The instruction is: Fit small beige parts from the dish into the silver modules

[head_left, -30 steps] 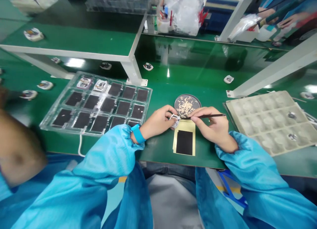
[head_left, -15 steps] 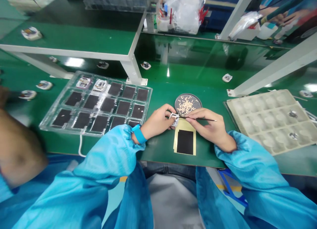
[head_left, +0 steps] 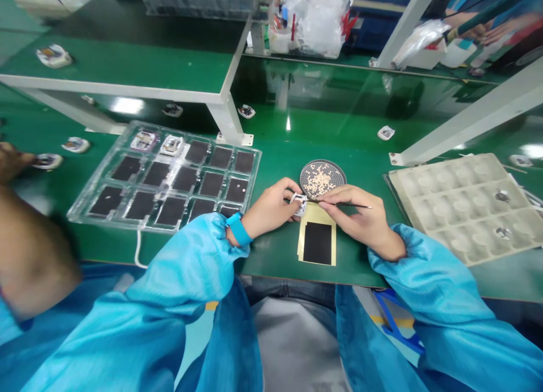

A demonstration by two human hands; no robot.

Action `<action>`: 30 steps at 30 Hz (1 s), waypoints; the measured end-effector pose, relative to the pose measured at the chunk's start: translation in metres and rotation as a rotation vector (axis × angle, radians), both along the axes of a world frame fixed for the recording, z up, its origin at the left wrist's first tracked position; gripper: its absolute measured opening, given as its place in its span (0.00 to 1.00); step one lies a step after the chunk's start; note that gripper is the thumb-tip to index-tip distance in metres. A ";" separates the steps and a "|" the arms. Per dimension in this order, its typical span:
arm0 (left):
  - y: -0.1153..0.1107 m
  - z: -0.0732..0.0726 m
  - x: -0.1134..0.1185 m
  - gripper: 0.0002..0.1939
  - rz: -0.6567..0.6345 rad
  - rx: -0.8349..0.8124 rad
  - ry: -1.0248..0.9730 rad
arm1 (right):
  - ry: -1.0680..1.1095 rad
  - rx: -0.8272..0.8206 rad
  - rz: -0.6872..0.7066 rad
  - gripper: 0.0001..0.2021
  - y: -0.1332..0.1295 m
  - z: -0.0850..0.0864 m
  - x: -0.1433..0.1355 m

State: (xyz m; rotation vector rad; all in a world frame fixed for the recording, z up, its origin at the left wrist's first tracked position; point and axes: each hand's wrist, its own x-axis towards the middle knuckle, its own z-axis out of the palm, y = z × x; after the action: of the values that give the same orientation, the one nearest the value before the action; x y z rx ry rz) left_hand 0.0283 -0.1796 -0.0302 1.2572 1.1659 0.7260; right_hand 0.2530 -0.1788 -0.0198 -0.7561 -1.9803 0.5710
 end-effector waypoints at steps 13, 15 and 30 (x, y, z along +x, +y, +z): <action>0.000 0.000 -0.001 0.09 -0.005 0.012 -0.009 | -0.003 -0.007 -0.010 0.09 -0.001 0.002 -0.001; 0.000 0.001 -0.001 0.09 0.000 0.009 -0.011 | -0.009 -0.013 -0.015 0.09 -0.001 0.001 -0.001; -0.002 0.004 0.000 0.08 0.012 0.016 -0.013 | 0.031 -0.042 -0.042 0.11 0.000 0.002 0.001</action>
State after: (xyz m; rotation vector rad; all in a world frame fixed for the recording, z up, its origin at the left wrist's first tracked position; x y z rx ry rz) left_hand 0.0285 -0.1812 -0.0265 1.2583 1.1602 0.7527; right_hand 0.2542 -0.1786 -0.0176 -0.8076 -1.9248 0.5979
